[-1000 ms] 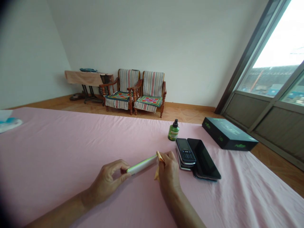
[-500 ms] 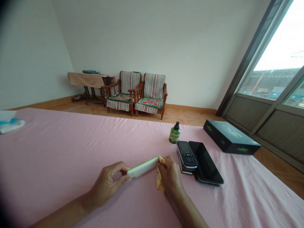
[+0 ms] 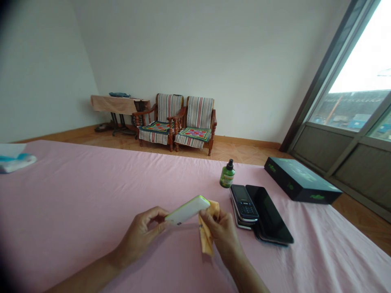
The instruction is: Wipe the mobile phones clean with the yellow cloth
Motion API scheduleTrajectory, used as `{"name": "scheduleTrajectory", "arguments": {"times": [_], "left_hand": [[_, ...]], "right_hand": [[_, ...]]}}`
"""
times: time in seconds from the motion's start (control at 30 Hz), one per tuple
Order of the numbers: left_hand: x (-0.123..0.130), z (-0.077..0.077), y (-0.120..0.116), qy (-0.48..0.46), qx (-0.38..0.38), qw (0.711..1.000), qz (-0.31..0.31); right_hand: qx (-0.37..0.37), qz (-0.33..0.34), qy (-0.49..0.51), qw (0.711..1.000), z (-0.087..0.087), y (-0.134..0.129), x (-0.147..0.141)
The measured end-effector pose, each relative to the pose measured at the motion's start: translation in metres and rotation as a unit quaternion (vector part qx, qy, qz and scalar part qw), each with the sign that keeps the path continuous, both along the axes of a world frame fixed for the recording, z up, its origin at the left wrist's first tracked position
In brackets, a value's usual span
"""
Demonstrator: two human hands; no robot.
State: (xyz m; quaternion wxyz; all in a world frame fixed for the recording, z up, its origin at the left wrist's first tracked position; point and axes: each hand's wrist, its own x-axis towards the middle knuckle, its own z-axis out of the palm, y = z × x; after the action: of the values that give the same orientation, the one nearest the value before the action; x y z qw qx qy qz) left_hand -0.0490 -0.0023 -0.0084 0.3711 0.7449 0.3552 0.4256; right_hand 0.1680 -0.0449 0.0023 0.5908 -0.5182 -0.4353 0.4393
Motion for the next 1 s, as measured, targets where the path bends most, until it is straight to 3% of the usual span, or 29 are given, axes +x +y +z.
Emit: {"name": "scheduleTrajectory", "arguments": {"times": [0.13,0.27,0.4,0.47,0.63,0.73,0.87,1.0], "left_hand": [[0.001,0.004,-0.005,0.032,0.068,0.997,0.008],[0.002,0.009,-0.015,0.009,0.176,0.984,0.008],[0.002,0.015,-0.025,-0.018,0.245,0.969,-0.003],[0.001,0.016,-0.027,-0.016,0.254,0.967,-0.003],[0.002,0.018,-0.026,-0.019,0.250,0.968,-0.004],[0.002,0.017,-0.028,-0.023,0.235,0.971,-0.027],[0.002,0.016,-0.032,-0.028,0.237,0.969,-0.058],[0.003,0.019,-0.035,-0.025,0.232,0.970,-0.063]], "right_hand": [[0.081,-0.008,-0.128,0.988,0.002,-0.005,-0.006],[0.170,0.020,-0.249,0.953,0.007,-0.016,-0.018],[0.215,0.053,-0.312,0.924,0.006,-0.022,-0.027],[0.230,0.034,-0.332,0.914,0.004,-0.023,-0.028],[0.312,-0.094,-0.355,0.876,0.010,-0.032,-0.028],[0.367,-0.047,-0.384,0.846,0.016,-0.045,-0.033],[0.381,0.025,-0.434,0.816,0.015,-0.057,-0.040],[0.375,0.003,-0.448,0.812,0.007,-0.056,-0.046]]}}
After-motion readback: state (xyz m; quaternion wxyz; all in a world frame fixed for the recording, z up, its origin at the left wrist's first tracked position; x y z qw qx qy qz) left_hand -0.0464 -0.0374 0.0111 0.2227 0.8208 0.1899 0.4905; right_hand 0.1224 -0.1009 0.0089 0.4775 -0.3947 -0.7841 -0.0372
